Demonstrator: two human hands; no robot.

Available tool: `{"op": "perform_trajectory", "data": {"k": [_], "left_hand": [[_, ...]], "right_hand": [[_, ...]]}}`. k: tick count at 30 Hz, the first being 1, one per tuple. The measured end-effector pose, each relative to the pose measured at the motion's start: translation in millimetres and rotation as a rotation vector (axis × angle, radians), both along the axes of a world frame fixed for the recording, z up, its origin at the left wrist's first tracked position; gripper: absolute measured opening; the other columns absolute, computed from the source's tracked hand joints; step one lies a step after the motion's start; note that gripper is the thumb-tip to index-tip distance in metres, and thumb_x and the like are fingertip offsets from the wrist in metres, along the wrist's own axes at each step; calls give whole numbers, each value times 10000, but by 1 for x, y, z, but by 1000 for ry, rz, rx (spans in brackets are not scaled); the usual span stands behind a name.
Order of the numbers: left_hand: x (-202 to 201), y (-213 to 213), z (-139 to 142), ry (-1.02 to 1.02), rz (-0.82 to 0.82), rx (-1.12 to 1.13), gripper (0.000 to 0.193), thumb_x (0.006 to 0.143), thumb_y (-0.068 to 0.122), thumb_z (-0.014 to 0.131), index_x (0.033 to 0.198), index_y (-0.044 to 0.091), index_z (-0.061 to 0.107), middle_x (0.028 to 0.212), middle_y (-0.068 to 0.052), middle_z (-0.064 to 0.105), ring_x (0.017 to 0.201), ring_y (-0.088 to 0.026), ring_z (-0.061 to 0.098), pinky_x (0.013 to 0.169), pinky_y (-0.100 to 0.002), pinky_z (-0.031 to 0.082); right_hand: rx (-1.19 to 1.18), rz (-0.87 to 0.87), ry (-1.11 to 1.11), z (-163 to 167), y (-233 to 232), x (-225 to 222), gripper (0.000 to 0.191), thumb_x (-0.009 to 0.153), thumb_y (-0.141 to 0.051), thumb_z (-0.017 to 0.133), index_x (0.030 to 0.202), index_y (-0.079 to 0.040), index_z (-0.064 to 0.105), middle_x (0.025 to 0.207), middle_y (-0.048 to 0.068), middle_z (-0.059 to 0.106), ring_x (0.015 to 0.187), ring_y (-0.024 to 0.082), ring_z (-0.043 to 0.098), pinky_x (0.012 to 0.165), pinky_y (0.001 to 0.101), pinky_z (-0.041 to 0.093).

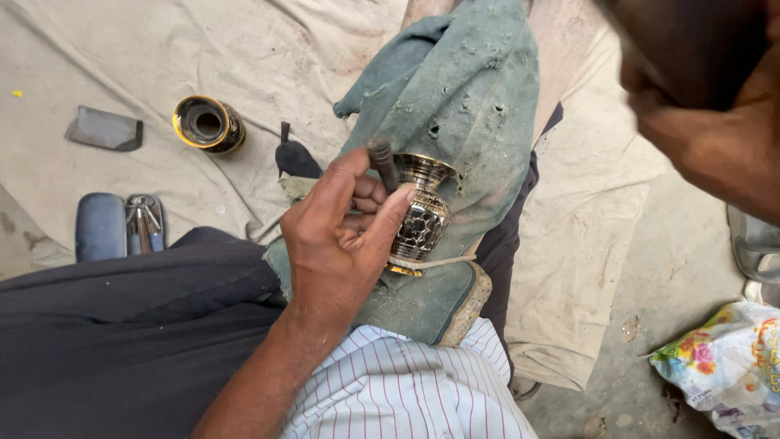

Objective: The person sits on the ground with a small brass pot resting on a padded cushion on their lap. They hold a punch against the pot's surface and repeatedly strike it with a wooden mallet to work the metal, repositioning the pot and punch between strikes, then set the pot down on the ground.

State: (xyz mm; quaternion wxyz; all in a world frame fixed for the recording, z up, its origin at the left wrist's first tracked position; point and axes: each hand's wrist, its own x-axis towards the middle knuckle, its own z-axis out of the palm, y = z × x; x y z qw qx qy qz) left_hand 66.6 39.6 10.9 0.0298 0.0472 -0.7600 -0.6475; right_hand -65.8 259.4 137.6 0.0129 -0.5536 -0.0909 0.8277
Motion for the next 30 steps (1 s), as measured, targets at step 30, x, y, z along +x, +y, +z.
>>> {"op": "perform_trajectory", "data": {"k": [30], "left_hand": [[2,-2,-3,150,-120,-56,323,974,84,783,1256,21,639,1058,-98,730,959,-132,764,785,-237,670]], "right_hand": [[-1748,-2184,-24,16,6,11,276,817,-290,848,967,-220,626,705,12,671,650,103,681,691,270,572]]}}
